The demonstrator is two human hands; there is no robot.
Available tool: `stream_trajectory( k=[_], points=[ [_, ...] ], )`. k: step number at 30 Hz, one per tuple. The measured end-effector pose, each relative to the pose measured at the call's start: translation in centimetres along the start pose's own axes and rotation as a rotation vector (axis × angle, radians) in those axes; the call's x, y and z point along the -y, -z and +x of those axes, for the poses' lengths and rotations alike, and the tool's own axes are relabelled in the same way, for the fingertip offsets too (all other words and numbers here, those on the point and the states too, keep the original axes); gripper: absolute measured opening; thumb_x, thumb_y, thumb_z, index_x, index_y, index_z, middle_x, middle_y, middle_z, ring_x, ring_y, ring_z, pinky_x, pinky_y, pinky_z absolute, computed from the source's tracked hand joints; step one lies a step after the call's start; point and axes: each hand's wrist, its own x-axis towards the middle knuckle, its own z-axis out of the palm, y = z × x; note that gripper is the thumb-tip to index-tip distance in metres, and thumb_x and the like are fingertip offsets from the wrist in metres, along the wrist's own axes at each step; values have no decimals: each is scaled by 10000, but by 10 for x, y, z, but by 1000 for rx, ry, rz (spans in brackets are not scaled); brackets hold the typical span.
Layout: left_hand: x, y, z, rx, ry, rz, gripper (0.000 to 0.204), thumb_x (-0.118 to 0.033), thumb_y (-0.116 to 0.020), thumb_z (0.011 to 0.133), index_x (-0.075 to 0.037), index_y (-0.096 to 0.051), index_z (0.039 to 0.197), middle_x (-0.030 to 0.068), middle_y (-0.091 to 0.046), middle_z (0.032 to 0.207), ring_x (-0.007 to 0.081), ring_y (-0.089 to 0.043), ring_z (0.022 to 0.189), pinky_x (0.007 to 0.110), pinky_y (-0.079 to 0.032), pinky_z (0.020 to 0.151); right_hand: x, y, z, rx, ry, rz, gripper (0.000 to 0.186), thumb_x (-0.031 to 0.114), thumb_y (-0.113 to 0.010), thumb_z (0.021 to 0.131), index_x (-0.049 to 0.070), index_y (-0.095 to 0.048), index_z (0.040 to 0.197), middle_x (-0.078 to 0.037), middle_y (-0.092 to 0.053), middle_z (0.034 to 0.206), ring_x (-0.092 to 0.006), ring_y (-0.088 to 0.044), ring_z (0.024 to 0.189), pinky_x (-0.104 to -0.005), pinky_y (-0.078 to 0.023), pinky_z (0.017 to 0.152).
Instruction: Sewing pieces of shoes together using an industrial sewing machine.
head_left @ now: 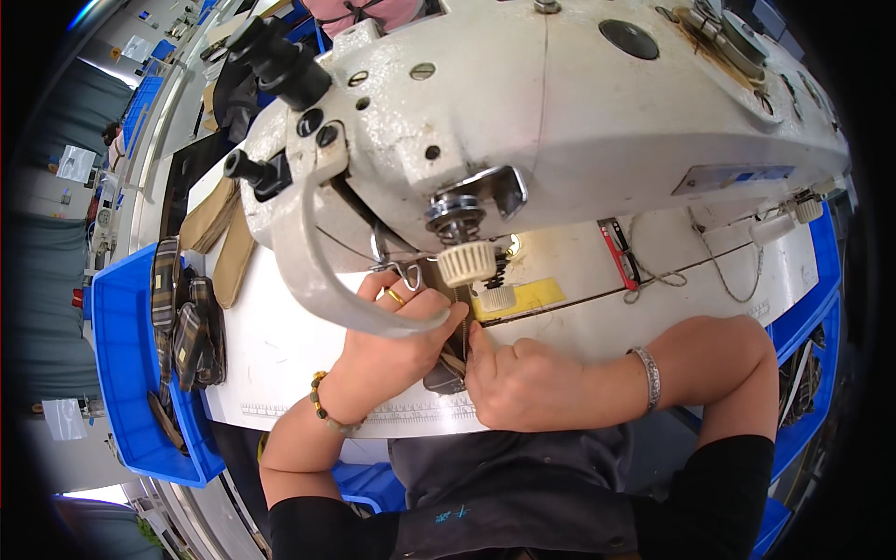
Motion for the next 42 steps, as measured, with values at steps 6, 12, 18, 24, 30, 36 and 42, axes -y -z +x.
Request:
stream_trajectory(
  k=[6, 12, 18, 24, 30, 36, 42],
  points=[
    [4, -6, 1, -67, 10, -119, 212, -132, -752, 663, -149, -755, 874, -48, -557, 786, 160, -560, 719, 354, -371, 723, 0, -1, 1, -4, 14, -9, 334, 173, -612, 604, -116, -701, 745, -364, -684, 896, -127, -513, 455, -259, -374, 370],
    [14, -8, 6, -42, 56, -194, 206, -109, -742, 705, -133, -758, 910, -27, -628, 836, 205, -604, 773, 352, -475, 686, -4, -5, 0, 34, 13, -72, 312, 168, -604, 675, -86, -703, 828, -308, -705, 902, -122, -523, 459, -252, -371, 404],
    [28, -14, 8, 13, 224, -284, 105, -42, -762, 682, -92, -735, 770, 44, -684, 799, 264, -650, 733, 389, -503, 611, -16, -20, 5, -26, -39, -14, 240, 168, -632, 650, -48, -668, 749, -228, -657, 794, -131, -531, 460, -279, -401, 384],
    [19, 6, 16, 65, 245, -308, 269, -164, -788, 731, -63, -715, 970, 50, -655, 749, 232, -625, 717, 422, -488, 701, -23, -26, 7, -94, -99, 122, 181, 167, -645, 618, -10, -638, 655, -94, -545, 601, -136, -508, 434, -299, -407, 376],
    [-15, 38, 2, 138, 102, -42, 426, -189, -806, 674, -136, -706, 1084, -51, -597, 739, 157, -614, 835, 595, -241, 1102, -24, -22, 7, -76, -95, 95, 250, 162, -636, 631, -68, -676, 722, -354, -673, 909, -163, -539, 434, -302, -427, 388],
    [-18, 24, -3, 122, 128, 125, 300, -78, -755, 696, -120, -722, 992, -40, -605, 841, 167, -617, 858, 589, -309, 1058, -24, -24, 8, -75, -68, 43, 235, 160, -638, 633, -65, -660, 697, -376, -670, 938, -165, -542, 432, -296, -416, 389],
    [-20, 14, -6, -47, 235, 31, 293, -71, -774, 640, -127, -733, 924, -27, -592, 771, 189, -613, 812, 510, -361, 1027, -26, -14, 10, -98, -101, 115, 149, 149, -647, 625, 3, -617, 624, -147, -583, 665, -158, -532, 467, -291, -421, 411]
  ],
)
